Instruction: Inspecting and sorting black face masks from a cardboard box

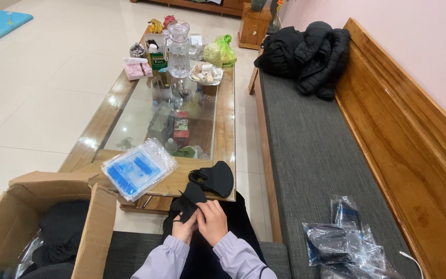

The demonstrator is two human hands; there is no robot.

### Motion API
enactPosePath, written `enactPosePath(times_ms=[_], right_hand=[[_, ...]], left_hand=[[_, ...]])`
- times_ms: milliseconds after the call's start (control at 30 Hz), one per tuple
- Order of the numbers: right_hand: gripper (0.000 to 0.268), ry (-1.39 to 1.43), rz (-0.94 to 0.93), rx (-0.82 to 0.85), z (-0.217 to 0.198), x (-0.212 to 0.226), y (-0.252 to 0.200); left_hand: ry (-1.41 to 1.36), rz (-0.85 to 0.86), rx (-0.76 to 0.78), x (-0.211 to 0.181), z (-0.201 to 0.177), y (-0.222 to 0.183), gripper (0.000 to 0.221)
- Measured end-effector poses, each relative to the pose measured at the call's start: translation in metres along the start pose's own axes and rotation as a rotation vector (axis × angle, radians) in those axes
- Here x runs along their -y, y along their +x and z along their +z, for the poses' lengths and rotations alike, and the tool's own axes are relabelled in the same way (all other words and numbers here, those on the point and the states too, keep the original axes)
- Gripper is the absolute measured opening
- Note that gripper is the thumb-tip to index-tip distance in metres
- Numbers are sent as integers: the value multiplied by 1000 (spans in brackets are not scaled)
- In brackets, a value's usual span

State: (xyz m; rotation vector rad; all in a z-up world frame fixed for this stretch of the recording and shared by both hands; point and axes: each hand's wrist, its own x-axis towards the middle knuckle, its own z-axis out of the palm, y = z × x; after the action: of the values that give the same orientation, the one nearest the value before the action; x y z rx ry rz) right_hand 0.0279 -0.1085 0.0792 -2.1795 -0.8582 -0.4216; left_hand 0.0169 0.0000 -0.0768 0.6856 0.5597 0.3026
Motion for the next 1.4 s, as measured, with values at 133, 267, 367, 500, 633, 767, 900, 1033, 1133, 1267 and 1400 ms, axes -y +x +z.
enactPosePath(times_ms=[133, 267, 367, 500, 633, 767, 900, 1033, 1133, 1267, 1400], right_hand=[[22, 9, 4, 36, 0, 0, -1], [24, 10, -4, 37, 1, -2, -2], [21, 43, 28, -1, 5, -12, -1], [16, 33, 149, 14, 5, -18, 2], [13, 220, 57, -61, -7, -11, 15], [13, 479, 174, -193, -16, -9, 35], [24, 655, 771, -260, 27, -83, 28], [38, 686, 990, -263, 21, -100, 35], [40, 720, 1016, -271, 14, -98, 41], [38, 691, 1030, -297, 13, -99, 47], [31, 610, 1009, -302, 18, -110, 44]], left_hand=[[-6, -1, 4, 3, -3, 4, 28], [20, -1, 45, -6, 0, -4, 26], [36, -17, 37, -15, 9, -12, 32], [3, -12, 69, -10, 5, -6, 39], [35, -8, 54, -14, 7, -9, 34], [22, -67, -54, -44, 33, -32, 48], [-18, -78, -5, -48, 31, -36, 36], [11, -87, 11, -58, 38, -42, 45], [19, -98, 9, -62, 42, -45, 48], [5, -119, -28, -70, 49, -49, 63], [-34, -56, 35, -53, 33, -37, 31]])
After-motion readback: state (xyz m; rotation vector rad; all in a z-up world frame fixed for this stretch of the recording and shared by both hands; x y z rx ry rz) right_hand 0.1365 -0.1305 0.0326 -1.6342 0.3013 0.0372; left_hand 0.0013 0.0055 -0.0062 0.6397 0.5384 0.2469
